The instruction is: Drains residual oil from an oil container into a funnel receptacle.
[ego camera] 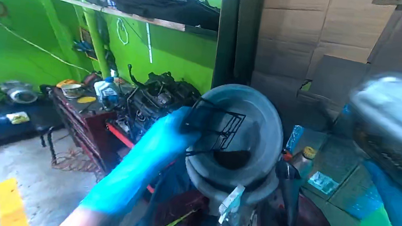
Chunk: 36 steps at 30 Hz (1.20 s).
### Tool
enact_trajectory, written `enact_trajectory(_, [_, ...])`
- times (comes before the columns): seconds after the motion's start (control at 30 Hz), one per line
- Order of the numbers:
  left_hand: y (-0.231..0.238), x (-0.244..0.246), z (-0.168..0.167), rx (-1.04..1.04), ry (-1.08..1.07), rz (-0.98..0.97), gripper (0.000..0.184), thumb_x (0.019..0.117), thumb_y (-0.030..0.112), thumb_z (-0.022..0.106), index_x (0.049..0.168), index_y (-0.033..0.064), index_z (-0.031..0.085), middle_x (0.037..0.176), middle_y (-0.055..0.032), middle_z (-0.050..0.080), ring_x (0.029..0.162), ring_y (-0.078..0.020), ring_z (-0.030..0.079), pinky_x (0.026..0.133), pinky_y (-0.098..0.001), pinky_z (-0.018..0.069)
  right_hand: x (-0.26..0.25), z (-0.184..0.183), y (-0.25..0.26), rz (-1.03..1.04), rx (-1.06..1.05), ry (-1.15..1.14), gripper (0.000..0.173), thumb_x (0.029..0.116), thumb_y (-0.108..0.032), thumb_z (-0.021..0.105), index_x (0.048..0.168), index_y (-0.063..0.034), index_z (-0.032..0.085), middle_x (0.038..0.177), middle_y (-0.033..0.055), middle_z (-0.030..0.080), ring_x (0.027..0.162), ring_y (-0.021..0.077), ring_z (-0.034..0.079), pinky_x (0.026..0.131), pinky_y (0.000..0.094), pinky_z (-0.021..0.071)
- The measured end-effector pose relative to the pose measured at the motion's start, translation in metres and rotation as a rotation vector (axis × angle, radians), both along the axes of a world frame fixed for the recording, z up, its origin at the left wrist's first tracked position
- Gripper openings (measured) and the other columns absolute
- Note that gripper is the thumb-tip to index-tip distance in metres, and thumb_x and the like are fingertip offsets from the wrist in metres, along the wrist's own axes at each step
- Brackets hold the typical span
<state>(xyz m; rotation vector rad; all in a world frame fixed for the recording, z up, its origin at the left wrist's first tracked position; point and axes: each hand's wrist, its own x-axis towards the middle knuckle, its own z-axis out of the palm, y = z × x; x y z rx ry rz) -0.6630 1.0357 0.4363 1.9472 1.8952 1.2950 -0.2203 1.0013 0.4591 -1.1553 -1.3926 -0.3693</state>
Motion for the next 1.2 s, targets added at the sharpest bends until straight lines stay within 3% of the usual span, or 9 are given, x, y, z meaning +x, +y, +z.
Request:
enact_trajectory(0.03, [0.009, 0.011, 0.011, -0.052, -0.053, -0.041, 0.042, 0.087, 0.024, 0.077, 0.126, 0.0186, 0.064, 0.1, -0.0038, 0.072, 0.086, -0.0181, 0.071, 0.073, -0.0486, 0.0621, -0.015, -0.002, 0.008, 0.076, -0.051, 0.142, 0.111, 0.0695, -0.046, 0.091, 0.153, -0.0004, 0.033, 0.14, 0.0166, 0.057, 0.128, 0.0204, 0.059, 0.109, 0.0415, 0.0506])
enact_trajectory(0.1, [0.025, 0.026, 0.027, -0.169, -0.209, -0.146, 0.038, 0.0889, 0.005, 0.077, 0.125, 0.0049, 0.065, 0.105, -0.0123, 0.072, 0.094, -0.0237, 0.07, 0.085, -0.0486, 0.0591, -0.044, -0.008, 0.026, 0.301, -0.095, 0.389, 0.099, 0.0663, -0.027, 0.094, 0.148, -0.0087, 0.041, 0.13, 0.0034, 0.064, 0.118, 0.0097, 0.065, 0.101, 0.0323, 0.0575])
enact_trajectory(0.2, [0.059, 0.027, 0.019, -0.233, -0.362, -0.287, 0.027, 0.0899, -0.001, 0.075, 0.116, 0.003, 0.07, 0.103, -0.0097, 0.074, 0.091, -0.0185, 0.071, 0.082, -0.0372, 0.0605, -0.089, -0.023, 0.049, 0.639, -0.083, 0.714, 0.078, 0.0711, 0.001, 0.085, 0.139, -0.011, 0.048, 0.118, 0.0001, 0.069, 0.106, 0.01, 0.07, 0.09, 0.0301, 0.0622])
enact_trajectory(0.3, [0.078, 0.027, 0.009, -0.295, -0.417, -0.331, 0.021, 0.0918, 0.0, 0.073, 0.112, 0.0043, 0.071, 0.101, -0.0081, 0.074, 0.086, -0.0162, 0.07, 0.076, -0.0339, 0.059, -0.128, -0.024, 0.057, 0.794, -0.016, 0.863, 0.067, 0.0741, 0.003, 0.082, 0.131, -0.0118, 0.05, 0.111, -0.0002, 0.07, 0.102, 0.011, 0.071, 0.088, 0.0304, 0.0625])
enact_trajectory(0.47, [0.114, 0.019, -0.007, -0.388, -0.546, -0.459, 0.02, 0.0936, -0.006, 0.067, 0.112, 0.0002, 0.069, 0.096, -0.0092, 0.072, 0.075, -0.014, 0.067, 0.068, -0.0275, 0.0582, -0.177, -0.011, 0.067, 0.855, 0.178, 0.721, 0.069, 0.0663, -0.005, 0.092, 0.123, -0.0132, 0.055, 0.107, -0.0037, 0.073, 0.101, 0.0097, 0.072, 0.09, 0.0293, 0.0627])
enact_trajectory(0.6, [0.135, -0.002, -0.013, -0.444, -0.598, -0.588, 0.019, 0.0944, -0.007, 0.065, 0.112, -0.0004, 0.068, 0.098, -0.0108, 0.073, 0.08, -0.0164, 0.071, 0.073, -0.0296, 0.0606, -0.209, -0.005, 0.062, 0.715, 0.233, 0.605, 0.064, 0.0656, -0.002, 0.092, 0.119, -0.0141, 0.059, 0.106, -0.0045, 0.075, 0.1, 0.0098, 0.073, 0.09, 0.0295, 0.0634])
enact_trajectory(0.77, [0.151, -0.024, -0.012, -0.503, -0.571, -0.709, 0.02, 0.0945, -0.005, 0.067, 0.113, 0.0019, 0.07, 0.099, -0.0105, 0.074, 0.082, -0.0175, 0.072, 0.076, -0.0309, 0.0616, -0.258, -0.004, 0.06, 0.669, 0.21, 0.578, 0.064, 0.0743, 0.0, 0.087, 0.127, -0.0125, 0.054, 0.111, -0.0013, 0.072, 0.103, 0.0108, 0.071, 0.09, 0.0297, 0.0628])
enact_trajectory(0.83, [0.149, -0.023, -0.007, -0.483, -0.568, -0.722, 0.017, 0.0941, -0.005, 0.067, 0.109, 0.0024, 0.07, 0.094, -0.0089, 0.074, 0.078, -0.015, 0.071, 0.073, -0.0282, 0.0604, -0.275, 0.001, 0.062, 0.66, 0.244, 0.598, 0.071, 0.0699, 0.002, 0.088, 0.127, -0.0112, 0.049, 0.11, -0.0013, 0.071, 0.103, 0.0106, 0.071, 0.091, 0.0298, 0.0627])
enact_trajectory(1.2, [0.154, -0.028, 0.011, -0.421, -0.352, -0.758, 0.016, 0.0953, 0.001, 0.069, 0.11, 0.006, 0.07, 0.093, -0.0065, 0.073, 0.076, -0.0134, 0.068, 0.07, -0.0286, 0.0582, -0.29, 0.014, 0.053, 0.58, 0.289, 0.639, 0.078, 0.0671, 0.001, 0.09, 0.131, -0.0075, 0.046, 0.112, 0.0029, 0.07, 0.105, 0.0133, 0.071, 0.092, 0.032, 0.0627])
